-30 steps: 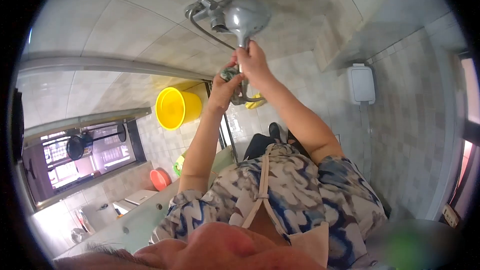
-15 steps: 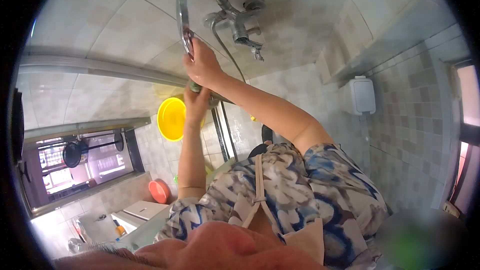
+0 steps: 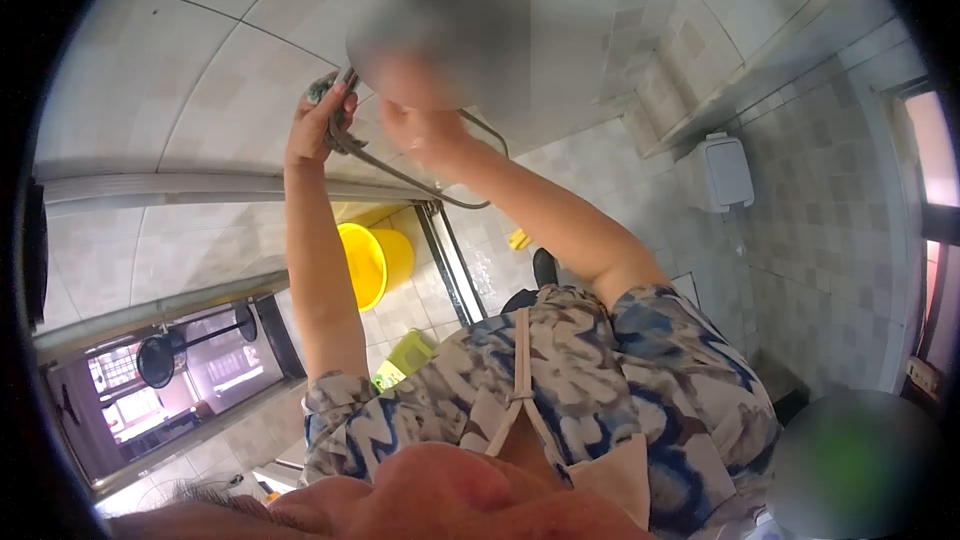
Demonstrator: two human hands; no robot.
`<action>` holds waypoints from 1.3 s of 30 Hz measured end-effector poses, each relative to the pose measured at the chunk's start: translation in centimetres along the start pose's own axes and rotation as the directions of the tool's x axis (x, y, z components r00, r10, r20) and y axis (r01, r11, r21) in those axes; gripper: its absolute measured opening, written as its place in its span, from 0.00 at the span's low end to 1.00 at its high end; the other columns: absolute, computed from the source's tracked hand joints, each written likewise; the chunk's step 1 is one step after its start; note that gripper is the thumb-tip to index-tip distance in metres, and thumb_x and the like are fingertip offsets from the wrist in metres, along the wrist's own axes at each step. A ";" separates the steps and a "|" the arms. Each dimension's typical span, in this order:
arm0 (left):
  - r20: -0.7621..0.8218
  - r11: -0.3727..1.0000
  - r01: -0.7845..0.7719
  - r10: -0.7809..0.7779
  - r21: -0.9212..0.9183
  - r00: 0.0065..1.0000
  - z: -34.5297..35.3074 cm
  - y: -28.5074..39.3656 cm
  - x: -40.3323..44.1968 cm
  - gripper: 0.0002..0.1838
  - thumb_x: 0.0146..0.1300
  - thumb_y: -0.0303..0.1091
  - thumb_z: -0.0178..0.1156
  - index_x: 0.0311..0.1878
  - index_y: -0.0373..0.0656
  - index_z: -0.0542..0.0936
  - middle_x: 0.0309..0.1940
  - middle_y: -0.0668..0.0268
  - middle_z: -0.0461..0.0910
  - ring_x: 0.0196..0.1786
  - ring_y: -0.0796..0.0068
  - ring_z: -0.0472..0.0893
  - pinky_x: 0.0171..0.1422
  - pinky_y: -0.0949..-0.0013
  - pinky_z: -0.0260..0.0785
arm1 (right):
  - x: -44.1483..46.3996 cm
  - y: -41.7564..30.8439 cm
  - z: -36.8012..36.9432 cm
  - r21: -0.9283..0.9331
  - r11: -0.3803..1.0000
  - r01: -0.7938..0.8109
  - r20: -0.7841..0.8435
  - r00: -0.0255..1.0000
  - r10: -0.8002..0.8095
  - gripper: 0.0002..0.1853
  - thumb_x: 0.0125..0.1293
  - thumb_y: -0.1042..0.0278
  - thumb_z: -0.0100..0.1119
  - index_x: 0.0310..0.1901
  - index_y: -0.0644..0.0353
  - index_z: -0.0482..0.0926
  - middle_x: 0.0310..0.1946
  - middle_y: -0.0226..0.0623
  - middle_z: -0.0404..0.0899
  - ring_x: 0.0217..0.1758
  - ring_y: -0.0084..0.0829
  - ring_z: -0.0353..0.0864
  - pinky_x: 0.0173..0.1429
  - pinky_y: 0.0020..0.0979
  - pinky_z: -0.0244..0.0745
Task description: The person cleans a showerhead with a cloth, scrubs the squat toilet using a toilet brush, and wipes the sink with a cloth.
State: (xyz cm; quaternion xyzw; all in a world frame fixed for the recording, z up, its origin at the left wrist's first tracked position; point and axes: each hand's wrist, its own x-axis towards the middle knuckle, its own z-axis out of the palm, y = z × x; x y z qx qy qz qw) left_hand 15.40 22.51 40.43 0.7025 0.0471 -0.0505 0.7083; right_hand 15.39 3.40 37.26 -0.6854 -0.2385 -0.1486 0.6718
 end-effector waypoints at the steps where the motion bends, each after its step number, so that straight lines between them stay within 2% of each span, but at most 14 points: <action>1: -0.030 0.999 -0.013 0.012 -0.031 0.999 -0.2 -0.2 0.9 0.19 0.61 0.38 0.61 0.52 0.38 0.74 0.23 0.71 0.74 0.23 0.84 0.70 0.25 0.81 0.60 | 0.6 0.4 -1.6 0.039 0.996 -0.076 -0.039 0.996 0.078 0.20 0.61 0.71 0.55 0.55 0.64 0.69 0.46 0.44 0.74 0.44 0.31 0.79 0.47 0.34 0.75; 3: -0.030 0.999 -0.004 0.003 -0.040 1.000 -0.6 -1.0 2.6 0.19 0.60 0.38 0.62 0.51 0.38 0.74 0.23 0.71 0.74 0.23 0.84 0.70 0.25 0.81 0.60 | 2.3 2.0 -4.7 -0.233 0.970 -0.074 -0.277 0.961 0.006 0.13 0.61 0.71 0.55 0.47 0.65 0.74 0.39 0.42 0.77 0.35 0.29 0.81 0.43 0.31 0.76; 5: -0.031 0.999 0.012 -0.014 -0.051 0.999 -0.8 -1.9 3.9 0.19 0.60 0.37 0.62 0.51 0.37 0.74 0.24 0.71 0.74 0.23 0.84 0.70 0.25 0.81 0.59 | 5.3 2.8 -7.8 -0.469 0.877 -0.108 -0.338 0.939 -0.065 0.19 0.60 0.66 0.56 0.51 0.63 0.68 0.39 0.47 0.74 0.45 0.45 0.76 0.45 0.40 0.74; 9: 0.062 1.000 0.007 -0.008 0.003 0.998 1.1 -1.4 5.9 0.20 0.57 0.37 0.65 0.50 0.38 0.75 0.23 0.71 0.75 0.23 0.84 0.70 0.24 0.81 0.59 | 9.6 5.8 -10.3 -0.583 0.806 -0.101 -0.380 0.911 -0.161 0.28 0.58 0.53 0.62 0.53 0.63 0.68 0.42 0.51 0.75 0.39 0.39 0.80 0.45 0.34 0.74; 12: 0.075 0.972 -0.100 0.085 0.213 0.994 2.4 -2.1 6.9 0.18 0.57 0.38 0.66 0.47 0.38 0.77 0.24 0.71 0.76 0.24 0.83 0.72 0.26 0.80 0.61 | 10.3 6.9 -12.2 -0.688 0.638 -0.346 -0.391 0.917 0.075 0.39 0.53 0.42 0.64 0.57 0.63 0.64 0.44 0.56 0.73 0.44 0.46 0.78 0.48 0.40 0.73; 15: 0.086 0.832 -0.299 0.294 0.468 0.952 4.5 -2.3 6.9 0.14 0.56 0.39 0.66 0.41 0.40 0.80 0.24 0.70 0.78 0.25 0.78 0.75 0.29 0.76 0.65 | 9.1 6.6 -14.2 -0.644 0.712 -0.278 -0.326 0.943 0.074 0.44 0.51 0.39 0.64 0.61 0.64 0.60 0.48 0.57 0.71 0.47 0.50 0.76 0.49 0.42 0.73; 17: 0.243 0.262 -0.461 0.579 0.848 0.778 4.6 -2.8 6.1 0.12 0.53 0.37 0.67 0.40 0.43 0.81 0.27 0.66 0.79 0.28 0.68 0.78 0.33 0.70 0.69 | 8.5 6.8 -13.5 -0.663 0.696 -0.275 -0.313 0.947 0.076 0.45 0.51 0.40 0.64 0.62 0.63 0.58 0.48 0.57 0.70 0.46 0.51 0.76 0.49 0.42 0.73; 20: 0.202 0.175 -0.369 0.592 0.913 0.780 6.5 -3.7 4.8 0.12 0.50 0.36 0.68 0.37 0.43 0.82 0.30 0.60 0.78 0.31 0.61 0.78 0.34 0.65 0.70 | 7.4 5.1 -13.3 -0.645 0.661 -0.383 -0.347 0.918 0.193 0.44 0.54 0.44 0.63 0.64 0.63 0.54 0.50 0.59 0.68 0.47 0.53 0.75 0.50 0.43 0.73; 26: 0.119 0.207 -0.333 0.662 0.920 0.740 7.3 -6.0 3.5 0.15 0.53 0.30 0.65 0.45 0.44 0.80 0.36 0.58 0.77 0.38 0.58 0.78 0.40 0.63 0.71 | 3.8 5.2 -13.2 -0.625 0.751 -0.213 -0.367 0.929 -0.041 0.39 0.56 0.54 0.62 0.62 0.67 0.54 0.50 0.58 0.67 0.47 0.55 0.73 0.51 0.43 0.72; 33: 0.016 0.192 -0.308 0.826 0.932 0.564 13.1 -3.9 -1.6 0.15 0.59 0.27 0.61 0.49 0.35 0.76 0.36 0.57 0.77 0.31 0.68 0.77 0.31 0.69 0.69 | -9.2 2.0 -15.0 -0.389 0.853 -0.348 -0.290 0.925 0.245 0.31 0.59 0.63 0.58 0.63 0.56 0.58 0.49 0.47 0.66 0.41 0.45 0.76 0.41 0.39 0.74; 35: -0.308 0.801 -0.418 0.565 0.429 0.766 14.7 -6.5 -2.3 0.11 0.62 0.28 0.59 0.47 0.35 0.76 0.33 0.61 0.76 0.24 0.77 0.72 0.25 0.75 0.64 | -12.6 4.0 -16.4 -0.349 0.847 -0.401 -0.278 0.907 0.315 0.29 0.61 0.63 0.56 0.62 0.56 0.59 0.49 0.46 0.67 0.40 0.44 0.77 0.42 0.39 0.74; 36: -0.276 0.871 -0.433 0.485 0.231 0.830 18.3 -5.8 -3.5 0.10 0.64 0.32 0.57 0.44 0.36 0.76 0.28 0.66 0.74 0.22 0.84 0.67 0.22 0.81 0.58 | -14.0 3.6 -16.7 -0.356 0.800 -0.484 -0.286 0.871 0.399 0.28 0.62 0.62 0.56 0.62 0.56 0.59 0.49 0.46 0.67 0.40 0.44 0.77 0.43 0.40 0.74; 37: -0.279 0.965 -0.159 0.214 0.206 0.936 19.5 -6.7 -3.0 0.12 0.66 0.36 0.54 0.46 0.37 0.75 0.25 0.68 0.73 0.22 0.85 0.67 0.22 0.82 0.57 | -15.1 3.2 -17.3 -0.360 0.789 -0.499 -0.313 0.861 0.402 0.28 0.62 0.62 0.56 0.62 0.56 0.59 0.49 0.46 0.67 0.40 0.44 0.77 0.43 0.40 0.74; 39: -0.080 0.977 -0.069 0.086 0.200 0.993 23.6 -9.0 -2.8 0.13 0.67 0.41 0.53 0.45 0.41 0.77 0.27 0.70 0.73 0.23 0.86 0.67 0.22 0.82 0.56 | -17.2 2.9 -18.9 -0.297 0.675 -0.675 -0.349 0.735 0.581 0.26 0.64 0.59 0.53 0.62 0.56 0.61 0.48 0.47 0.69 0.43 0.44 0.77 0.46 0.40 0.73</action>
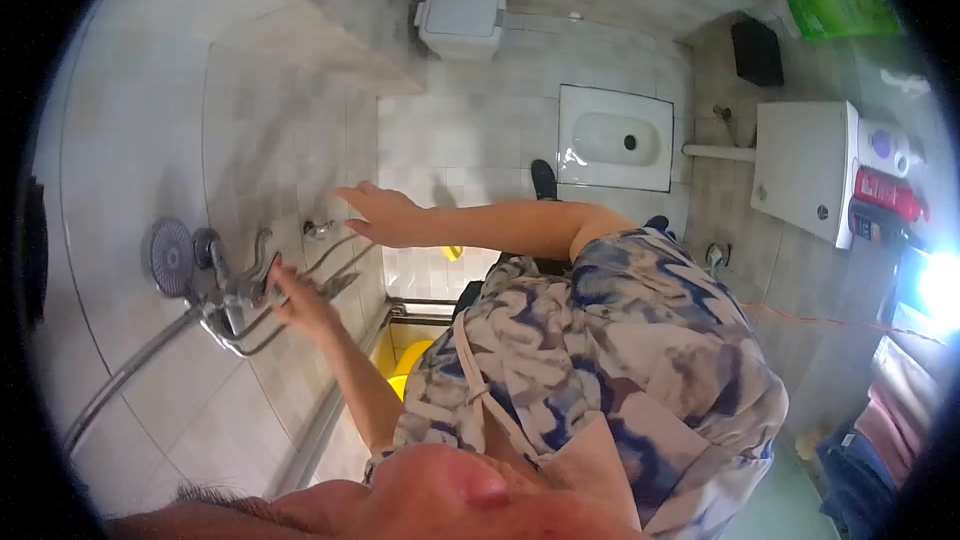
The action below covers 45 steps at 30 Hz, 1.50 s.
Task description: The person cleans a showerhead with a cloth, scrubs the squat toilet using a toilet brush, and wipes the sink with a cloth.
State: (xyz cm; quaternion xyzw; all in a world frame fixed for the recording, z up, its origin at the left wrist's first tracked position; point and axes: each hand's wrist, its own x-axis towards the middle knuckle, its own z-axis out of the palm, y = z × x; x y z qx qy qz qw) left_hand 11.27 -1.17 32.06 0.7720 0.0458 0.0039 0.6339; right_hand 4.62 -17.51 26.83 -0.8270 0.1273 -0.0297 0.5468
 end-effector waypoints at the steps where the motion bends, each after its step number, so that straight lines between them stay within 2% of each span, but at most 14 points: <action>1: 0.129 0.983 0.180 -0.177 -0.014 0.976 2.1 -0.6 0.4 0.16 0.67 0.43 0.53 0.48 0.41 0.77 0.30 0.71 0.73 0.27 0.84 0.69 0.27 0.79 0.62 | -0.3 1.1 -0.3 0.009 1.000 -0.011 -0.022 1.000 0.012 0.26 0.64 0.59 0.53 0.62 0.56 0.61 0.48 0.47 0.69 0.43 0.44 0.77 0.46 0.40 0.73; 4: 0.414 0.872 0.438 -0.323 -0.220 0.851 7.1 -4.1 1.3 0.21 0.69 0.43 0.48 0.59 0.39 0.69 0.48 0.64 0.73 0.45 0.75 0.73 0.51 0.70 0.67 | 0.9 4.3 0.4 0.046 0.999 -0.016 -0.165 0.986 0.024 0.25 0.67 0.55 0.50 0.61 0.57 0.62 0.47 0.48 0.72 0.44 0.44 0.77 0.48 0.40 0.72; 7: 0.707 0.780 0.563 -0.235 -0.273 0.668 11.4 -4.1 -0.1 0.22 0.70 0.41 0.46 0.61 0.38 0.66 0.56 0.60 0.69 0.53 0.72 0.72 0.56 0.69 0.66 | 0.9 4.7 -1.6 0.198 0.976 -0.093 -0.189 0.973 0.131 0.25 0.68 0.53 0.47 0.61 0.59 0.62 0.43 0.49 0.75 0.43 0.43 0.78 0.48 0.38 0.72; 11: 0.729 0.964 0.245 -0.239 0.101 0.642 16.2 -3.9 -1.3 0.24 0.72 0.39 0.40 0.66 0.34 0.59 0.59 0.58 0.68 0.59 0.69 0.70 0.63 0.69 0.61 | 2.1 7.3 -3.4 0.615 0.778 -0.130 -0.202 0.927 0.315 0.28 0.66 0.51 0.48 0.61 0.62 0.62 0.37 0.45 0.78 0.36 0.32 0.78 0.38 0.31 0.74; 15: 0.902 0.968 0.094 -0.252 0.234 0.351 19.6 -7.0 -1.0 0.27 0.73 0.42 0.38 0.70 0.40 0.52 0.63 0.59 0.63 0.64 0.68 0.65 0.67 0.66 0.57 | 3.0 12.1 -5.1 0.756 0.614 -0.228 -0.231 0.784 0.576 0.31 0.58 0.44 0.56 0.54 0.62 0.72 0.37 0.48 0.81 0.41 0.39 0.81 0.45 0.36 0.74; 23: 0.851 0.778 0.545 -0.484 0.312 0.204 19.2 -12.1 -1.9 0.27 0.70 0.42 0.46 0.69 0.44 0.56 0.58 0.63 0.68 0.57 0.69 0.72 0.56 0.65 0.68 | 1.3 18.6 -4.4 0.447 0.817 -0.364 -0.461 0.689 0.560 0.16 0.61 0.58 0.55 0.35 0.65 0.81 0.20 0.42 0.80 0.24 0.30 0.80 0.31 0.31 0.74; 28: 0.755 0.678 0.534 -0.647 0.505 0.108 24.3 -15.2 -3.5 0.25 0.67 0.43 0.49 0.62 0.38 0.63 0.51 0.54 0.73 0.44 0.64 0.80 0.47 0.65 0.73 | -1.7 23.6 -9.8 0.130 0.773 -0.621 -0.683 0.509 0.524 0.22 0.67 0.56 0.46 0.26 0.67 0.78 0.22 0.51 0.78 0.29 0.46 0.78 0.35 0.41 0.72; 33: 0.711 0.670 0.485 -0.691 0.562 0.130 25.2 -20.1 -2.1 0.23 0.67 0.45 0.49 0.58 0.39 0.68 0.46 0.57 0.76 0.40 0.69 0.80 0.42 0.68 0.72 | -4.5 26.1 -13.3 0.129 0.775 -0.619 -0.714 0.485 0.506 0.26 0.65 0.50 0.46 0.24 0.68 0.77 0.22 0.55 0.77 0.28 0.54 0.77 0.36 0.44 0.71; 35: 0.669 0.734 0.296 -0.679 0.611 0.303 25.0 -23.4 0.0 0.25 0.64 0.46 0.52 0.58 0.40 0.69 0.47 0.54 0.76 0.43 0.63 0.80 0.45 0.65 0.73 | -5.4 28.8 -13.3 0.326 0.694 -0.642 -0.476 0.522 0.707 0.27 0.62 0.47 0.52 0.23 0.69 0.77 0.21 0.52 0.77 0.25 0.46 0.77 0.34 0.39 0.71; 36: 0.736 0.797 -0.019 -0.546 0.603 0.400 24.3 -26.8 1.8 0.26 0.63 0.46 0.54 0.59 0.39 0.69 0.49 0.52 0.75 0.47 0.59 0.78 0.50 0.62 0.71 | -5.2 27.9 -13.8 0.427 0.628 -0.650 -0.339 0.529 0.778 0.25 0.59 0.48 0.57 0.25 0.69 0.78 0.21 0.45 0.78 0.25 0.35 0.78 0.33 0.34 0.71; 39: 0.764 0.504 -0.574 -0.423 0.645 0.486 22.6 -28.2 7.2 0.32 0.58 0.46 0.57 0.62 0.37 0.65 0.58 0.44 0.68 0.61 0.46 0.67 0.65 0.57 0.60 | -3.8 30.7 -10.4 0.576 0.572 -0.585 -0.239 0.548 0.801 0.20 0.59 0.54 0.58 0.29 0.68 0.79 0.23 0.41 0.80 0.26 0.29 0.79 0.32 0.32 0.72; 40: 0.780 0.504 -0.596 -0.374 0.625 0.502 22.5 -28.0 8.8 0.35 0.58 0.45 0.58 0.64 0.37 0.62 0.60 0.44 0.65 0.64 0.46 0.63 0.67 0.57 0.57 | -2.8 33.6 -8.6 0.488 0.646 -0.587 -0.305 0.578 0.757 0.12 0.62 0.62 0.57 0.32 0.65 0.77 0.21 0.30 0.75 0.23 0.20 0.73 0.28 0.25 0.70; 41: 0.790 0.498 -0.615 -0.331 0.611 0.517 22.0 -28.1 10.0 0.38 0.57 0.45 0.59 0.66 0.36 0.58 0.63 0.43 0.61 0.67 0.45 0.59 0.69 0.57 0.54 | -1.3 32.6 -7.7 0.694 0.527 -0.491 -0.228 0.545 0.807 0.11 0.62 0.65 0.56 0.40 0.65 0.77 0.26 0.32 0.76 0.25 0.22 0.76 0.29 0.26 0.73; 45: 0.687 0.134 -0.682 -0.283 0.719 0.669 20.0 -22.1 10.9 0.45 0.54 0.44 0.63 0.70 0.39 0.50 0.67 0.42 0.50 0.68 0.46 0.57 0.70 0.55 0.53 | 4.0 32.4 -0.2 0.561 0.624 -0.544 -0.065 0.722 0.689 0.22 0.62 0.69 0.55 0.57 0.61 0.69 0.33 0.37 0.79 0.32 0.26 0.78 0.35 0.28 0.75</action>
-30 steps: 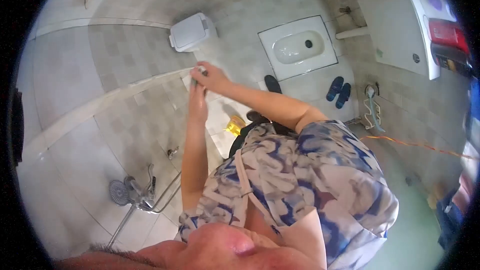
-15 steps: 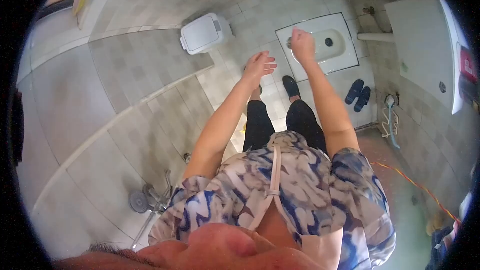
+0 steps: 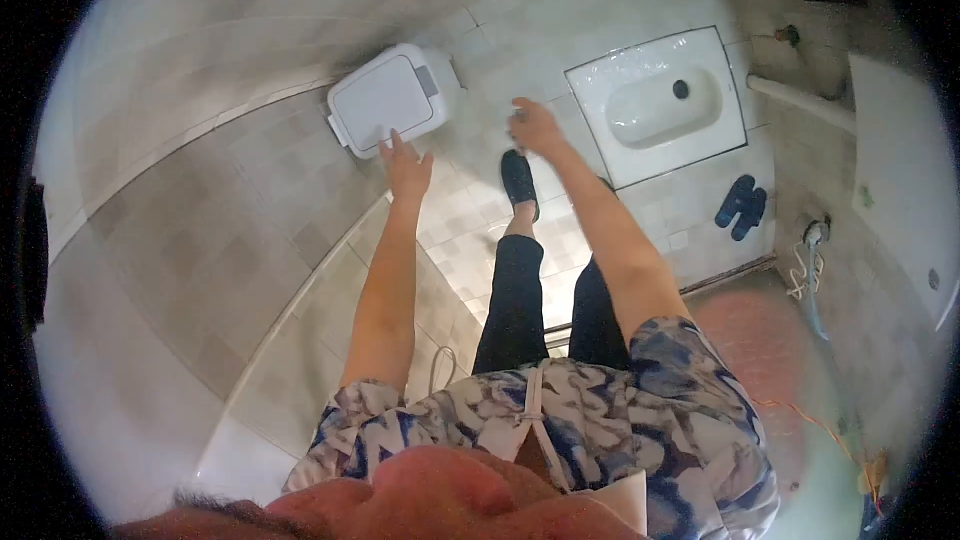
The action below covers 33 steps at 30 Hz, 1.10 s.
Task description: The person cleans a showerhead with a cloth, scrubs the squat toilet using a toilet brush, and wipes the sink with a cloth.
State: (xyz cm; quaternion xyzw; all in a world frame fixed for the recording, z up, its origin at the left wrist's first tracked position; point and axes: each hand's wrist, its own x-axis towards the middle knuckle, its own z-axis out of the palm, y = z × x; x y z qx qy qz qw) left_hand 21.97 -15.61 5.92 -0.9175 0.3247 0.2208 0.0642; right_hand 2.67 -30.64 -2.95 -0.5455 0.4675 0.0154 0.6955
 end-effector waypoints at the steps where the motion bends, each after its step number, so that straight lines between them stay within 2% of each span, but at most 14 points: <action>1: 0.004 0.986 0.050 -0.051 0.157 0.999 -2.3 1.0 -0.2 0.47 0.54 0.44 0.64 0.70 0.40 0.49 0.68 0.41 0.47 0.68 0.47 0.58 0.69 0.54 0.53 | -0.4 -1.4 2.1 0.241 0.970 -0.029 0.086 0.996 0.009 0.24 0.61 0.68 0.55 0.60 0.61 0.66 0.33 0.38 0.79 0.33 0.26 0.78 0.36 0.29 0.75; 3: 0.068 0.967 0.037 -0.056 0.253 0.996 -3.5 2.3 1.0 0.47 0.54 0.44 0.64 0.71 0.41 0.48 0.68 0.40 0.47 0.68 0.46 0.58 0.69 0.53 0.53 | 0.3 -5.1 3.5 0.089 0.995 -0.045 0.173 0.985 0.029 0.34 0.56 0.66 0.56 0.65 0.63 0.58 0.34 0.45 0.80 0.33 0.36 0.80 0.38 0.36 0.76; 5: 0.146 0.937 0.010 -0.065 0.348 0.987 -3.4 2.5 1.4 0.47 0.54 0.45 0.64 0.71 0.42 0.47 0.68 0.39 0.46 0.67 0.46 0.58 0.68 0.52 0.54 | 1.8 -4.1 7.7 -0.107 0.981 0.162 0.040 0.987 -0.158 0.35 0.56 0.64 0.56 0.65 0.65 0.56 0.37 0.50 0.79 0.39 0.47 0.79 0.46 0.41 0.75; 8: 0.117 0.958 0.004 -0.039 0.287 0.992 -1.8 2.0 1.8 0.46 0.56 0.43 0.62 0.71 0.40 0.46 0.67 0.36 0.45 0.66 0.42 0.58 0.67 0.49 0.54 | 1.9 -9.2 7.7 -0.166 0.986 -0.030 0.186 0.981 0.061 0.37 0.56 0.62 0.54 0.66 0.64 0.53 0.44 0.54 0.76 0.47 0.53 0.76 0.53 0.43 0.71; 13: -0.173 0.996 -0.077 0.082 0.035 0.982 -0.1 2.5 3.1 0.47 0.58 0.42 0.60 0.71 0.37 0.42 0.66 0.27 0.36 0.65 0.32 0.56 0.66 0.49 0.55 | 3.9 -9.3 7.9 -0.153 0.978 0.145 0.066 0.988 -0.137 0.34 0.57 0.63 0.54 0.64 0.63 0.54 0.51 0.54 0.72 0.50 0.51 0.74 0.52 0.42 0.72; 16: -0.069 0.997 0.072 -0.072 -0.008 0.995 -1.6 4.0 3.5 0.46 0.59 0.40 0.59 0.71 0.37 0.41 0.65 0.26 0.34 0.66 0.30 0.53 0.65 0.54 0.59 | 4.2 -10.1 8.5 -0.107 0.981 0.159 -0.009 0.987 -0.161 0.35 0.57 0.62 0.55 0.65 0.61 0.53 0.59 0.52 0.65 0.53 0.49 0.73 0.53 0.41 0.72; 17: -0.202 0.998 -0.059 0.054 -0.020 0.978 -1.1 2.9 4.0 0.43 0.60 0.39 0.58 0.71 0.38 0.44 0.66 0.27 0.34 0.66 0.33 0.56 0.63 0.55 0.61 | 4.0 -10.6 8.6 -0.075 0.986 0.149 -0.026 0.988 -0.151 0.36 0.57 0.62 0.55 0.65 0.60 0.53 0.63 0.50 0.61 0.54 0.48 0.73 0.53 0.41 0.71; 20: -0.148 0.999 -0.031 0.038 0.045 0.988 -3.1 3.3 5.5 0.42 0.61 0.40 0.57 0.71 0.39 0.45 0.66 0.28 0.34 0.65 0.36 0.60 0.62 0.55 0.63 | 2.9 -12.1 8.1 -0.156 0.968 0.195 -0.049 0.978 -0.205 0.36 0.57 0.62 0.54 0.66 0.58 0.53 0.65 0.51 0.57 0.54 0.49 0.73 0.55 0.42 0.71; 22: -0.115 0.998 0.049 -0.043 0.049 0.992 -3.8 4.9 5.3 0.41 0.61 0.41 0.57 0.71 0.41 0.46 0.67 0.31 0.34 0.63 0.39 0.64 0.61 0.54 0.63 | 2.2 -12.4 7.5 -0.125 0.981 0.148 -0.019 0.988 -0.151 0.35 0.58 0.62 0.54 0.66 0.58 0.53 0.63 0.52 0.60 0.52 0.50 0.73 0.54 0.43 0.71; 24: 0.007 0.988 0.145 -0.146 0.051 0.989 -3.4 5.5 4.5 0.41 0.62 0.42 0.55 0.70 0.36 0.45 0.68 0.33 0.37 0.68 0.38 0.55 0.63 0.54 0.62 | 1.0 -11.2 7.6 -0.107 0.993 0.058 -0.016 0.998 -0.060 0.33 0.58 0.62 0.54 0.65 0.59 0.56 0.57 0.53 0.65 0.48 0.52 0.75 0.52 0.43 0.71; 25: 0.013 0.997 0.025 -0.026 0.075 1.000 -2.5 4.4 3.9 0.42 0.62 0.42 0.55 0.69 0.30 0.44 0.68 0.35 0.41 0.71 0.38 0.43 0.66 0.52 0.57 | 0.3 -10.1 7.5 -0.108 0.993 0.057 -0.024 0.998 -0.060 0.33 0.58 0.62 0.54 0.65 0.59 0.56 0.57 0.53 0.65 0.48 0.52 0.75 0.52 0.43 0.71; 28: 0.131 0.998 0.036 -0.043 0.055 0.990 -1.5 2.4 3.5 0.43 0.62 0.43 0.55 0.68 0.26 0.44 0.68 0.36 0.45 0.72 0.39 0.35 0.71 0.53 0.49 | -1.7 -7.7 6.7 -0.043 0.999 -0.009 -0.119 0.993 0.004 0.30 0.58 0.61 0.56 0.62 0.61 0.62 0.47 0.51 0.73 0.45 0.50 0.76 0.49 0.42 0.72; 32: -0.005 0.990 -0.132 0.133 0.040 0.991 -0.3 3.8 2.4 0.44 0.60 0.46 0.56 0.67 0.26 0.47 0.67 0.39 0.50 0.72 0.42 0.45 0.73 0.54 0.42 | -4.3 -5.3 1.5 0.248 0.968 -0.022 -0.228 0.970 0.080 0.27 0.60 0.52 0.57 0.55 0.64 0.70 0.38 0.48 0.78 0.42 0.40 0.77 0.48 0.36 0.71; 33: -0.030 0.981 -0.050 0.045 -0.185 0.999 0.0 6.0 1.6 0.42 0.61 0.49 0.55 0.67 0.29 0.50 0.67 0.42 0.53 0.71 0.45 0.50 0.72 0.54 0.45 | -4.7 -5.5 -0.4 0.202 0.979 0.015 -0.273 0.961 0.042 0.28 0.61 0.50 0.56 0.55 0.64 0.70 0.41 0.49 0.77 0.44 0.41 0.77 0.50 0.36 0.71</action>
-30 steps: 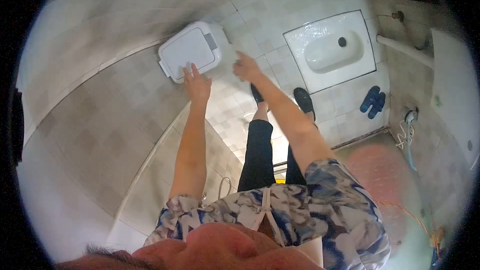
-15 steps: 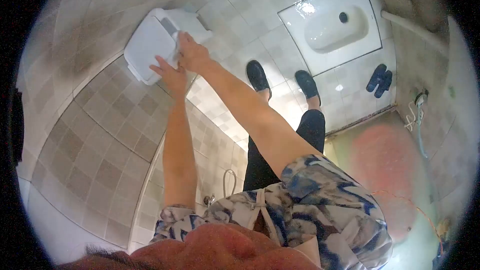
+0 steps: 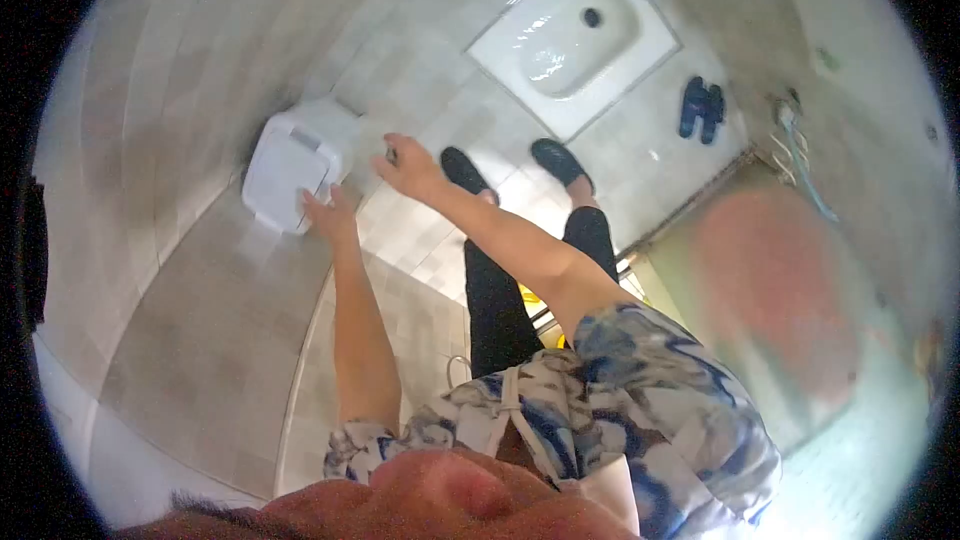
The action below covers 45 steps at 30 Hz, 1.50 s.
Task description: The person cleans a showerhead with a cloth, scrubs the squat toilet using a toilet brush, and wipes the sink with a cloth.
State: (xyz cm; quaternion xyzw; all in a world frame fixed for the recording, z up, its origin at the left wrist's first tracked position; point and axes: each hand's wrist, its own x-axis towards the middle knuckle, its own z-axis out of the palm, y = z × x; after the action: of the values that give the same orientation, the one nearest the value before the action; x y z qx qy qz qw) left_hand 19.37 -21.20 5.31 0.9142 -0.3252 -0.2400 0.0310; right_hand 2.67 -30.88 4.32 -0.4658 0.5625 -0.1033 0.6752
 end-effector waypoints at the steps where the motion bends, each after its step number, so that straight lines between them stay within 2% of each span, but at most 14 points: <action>1: -0.017 0.975 0.102 -0.107 -0.197 0.994 0.8 2.2 -0.8 0.40 0.62 0.52 0.53 0.67 0.32 0.53 0.67 0.45 0.55 0.69 0.48 0.55 0.72 0.54 0.47 | 0.0 0.3 -1.5 -0.020 0.999 0.038 -0.016 0.999 -0.038 0.28 0.61 0.49 0.54 0.55 0.63 0.70 0.44 0.51 0.75 0.47 0.43 0.76 0.52 0.36 0.70; 2: 0.004 0.976 0.084 -0.085 -0.199 0.996 1.8 4.9 -1.9 0.40 0.62 0.52 0.53 0.67 0.32 0.53 0.67 0.45 0.55 0.69 0.48 0.55 0.72 0.54 0.47 | -0.1 -0.2 -2.9 0.055 0.997 0.056 0.009 0.998 -0.057 0.28 0.62 0.48 0.52 0.55 0.65 0.70 0.46 0.54 0.74 0.49 0.47 0.74 0.55 0.38 0.68; 4: 0.703 -0.033 0.710 -0.185 -0.703 0.687 3.0 13.3 -3.5 0.35 0.64 0.58 0.48 0.66 0.42 0.60 0.64 0.55 0.61 0.66 0.58 0.62 0.69 0.57 0.53 | 0.1 -1.3 -6.2 0.105 0.989 0.108 0.104 0.987 -0.119 0.30 0.64 0.47 0.47 0.56 0.66 0.69 0.50 0.58 0.70 0.54 0.52 0.71 0.58 0.41 0.66; 10: 0.732 -0.174 0.752 0.172 -0.635 0.659 6.7 21.0 -3.6 0.24 0.67 0.50 0.50 0.60 0.45 0.68 0.50 0.61 0.73 0.52 0.65 0.72 0.61 0.56 0.65 | -1.9 -4.0 -15.0 -0.369 0.824 0.431 -0.004 0.885 -0.465 0.29 0.63 0.46 0.49 0.57 0.64 0.69 0.53 0.53 0.70 0.59 0.51 0.67 0.63 0.42 0.62; 18: 0.620 0.307 0.599 -0.035 -0.739 0.784 4.2 30.3 -4.3 0.12 0.64 0.39 0.56 0.44 0.41 0.74 0.25 0.70 0.67 0.20 0.83 0.64 0.17 0.78 0.52 | -2.1 8.3 -34.1 -0.467 0.884 0.008 -0.519 0.807 -0.281 0.16 0.59 0.67 0.56 0.49 0.62 0.75 0.48 0.48 0.74 0.53 0.47 0.72 0.57 0.41 0.68; 22: 0.700 0.391 0.635 0.035 -0.666 0.713 10.5 36.2 -7.2 0.14 0.65 0.46 0.54 0.40 0.43 0.73 0.23 0.70 0.68 0.18 0.81 0.65 0.16 0.78 0.52 | -2.9 7.8 -39.2 -0.390 0.891 -0.230 -0.626 0.776 -0.073 0.14 0.58 0.70 0.56 0.47 0.59 0.76 0.46 0.48 0.74 0.50 0.47 0.74 0.53 0.40 0.71; 24: 0.362 0.713 0.144 0.163 -0.686 0.918 15.4 41.6 -11.5 0.18 0.65 0.52 0.51 0.35 0.45 0.71 0.18 0.71 0.66 0.15 0.81 0.64 0.14 0.77 0.51 | -3.3 7.5 -40.2 -0.420 0.904 -0.073 -0.567 0.799 -0.200 0.13 0.58 0.70 0.56 0.46 0.59 0.76 0.45 0.47 0.75 0.48 0.46 0.75 0.51 0.40 0.72; 26: 0.755 0.478 0.661 0.005 -0.578 0.656 17.3 47.2 -13.8 0.23 0.65 0.57 0.48 0.31 0.45 0.71 0.15 0.71 0.65 0.15 0.81 0.64 0.15 0.76 0.52 | -3.2 8.4 -43.3 -0.571 0.814 0.107 -0.514 0.727 -0.456 0.11 0.57 0.69 0.57 0.43 0.59 0.77 0.43 0.46 0.75 0.44 0.47 0.76 0.47 0.41 0.72; 29: 0.762 0.506 0.637 0.065 -0.582 0.645 19.9 50.0 -13.7 0.27 0.67 0.55 0.44 0.25 0.39 0.71 0.15 0.71 0.67 0.20 0.75 0.68 0.25 0.70 0.59 | -3.0 12.1 -53.0 -0.616 0.777 -0.132 -0.606 0.709 -0.360 0.13 0.58 0.64 0.56 0.43 0.59 0.77 0.39 0.47 0.77 0.42 0.47 0.77 0.45 0.43 0.72; 31: 0.743 0.610 0.539 0.126 -0.580 0.657 21.8 51.6 -14.3 0.27 0.67 0.54 0.43 0.26 0.38 0.72 0.16 0.71 0.69 0.21 0.75 0.68 0.25 0.71 0.59 | -5.0 16.1 -61.9 -0.722 0.361 -0.591 -0.635 0.772 -0.006 0.13 0.59 0.63 0.54 0.42 0.59 0.78 0.37 0.46 0.79 0.42 0.45 0.78 0.45 0.42 0.73; 33: 0.723 0.700 0.429 0.181 -0.571 0.666 24.1 52.6 -15.1 0.27 0.67 0.53 0.42 0.27 0.37 0.73 0.17 0.70 0.70 0.21 0.75 0.69 0.25 0.71 0.59 | -7.7 21.0 -69.4 -0.779 0.004 -0.627 -0.623 0.774 0.112 0.14 0.57 0.59 0.56 0.41 0.58 0.77 0.43 0.46 0.78 0.47 0.46 0.77 0.48 0.45 0.74; 34: 0.713 0.690 0.383 0.277 -0.614 0.644 25.6 52.5 -15.7 0.24 0.67 0.53 0.44 0.31 0.39 0.73 0.19 0.68 0.72 0.20 0.77 0.69 0.22 0.73 0.59 | -8.6 18.9 -70.0 -0.588 0.109 -0.802 -0.775 0.597 0.208 0.14 0.59 0.61 0.53 0.44 0.57 0.76 0.47 0.45 0.77 0.53 0.45 0.75 0.53 0.46 0.72; 41: 0.764 0.643 0.448 0.368 -0.621 0.530 23.6 51.9 -17.1 0.19 0.65 0.32 0.47 0.60 0.50 0.70 0.34 0.65 0.78 0.26 0.77 0.75 0.27 0.73 0.69 | -10.7 25.8 -72.3 -0.589 0.076 -0.805 -0.761 0.584 0.282 0.14 0.63 0.64 0.45 0.48 0.55 0.75 0.44 0.42 0.79 0.49 0.47 0.78 0.51 0.46 0.74; 45: 0.704 0.637 0.359 0.441 -0.682 0.557 22.3 50.0 -16.1 0.18 0.61 0.26 0.49 0.54 0.46 0.77 0.36 0.69 0.79 0.31 0.80 0.75 0.31 0.76 0.68 | -13.7 20.9 -65.6 -0.503 0.191 -0.843 -0.846 0.526 0.090 0.11 0.64 0.64 0.45 0.43 0.58 0.74 0.40 0.45 0.79 0.45 0.49 0.79 0.46 0.48 0.74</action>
State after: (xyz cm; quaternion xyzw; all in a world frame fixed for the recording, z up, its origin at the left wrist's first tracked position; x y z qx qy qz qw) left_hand -30.69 -48.56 3.00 0.5720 -0.1882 -0.7527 0.2661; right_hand -66.29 -44.06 2.27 -0.4569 0.8366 0.2976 0.0524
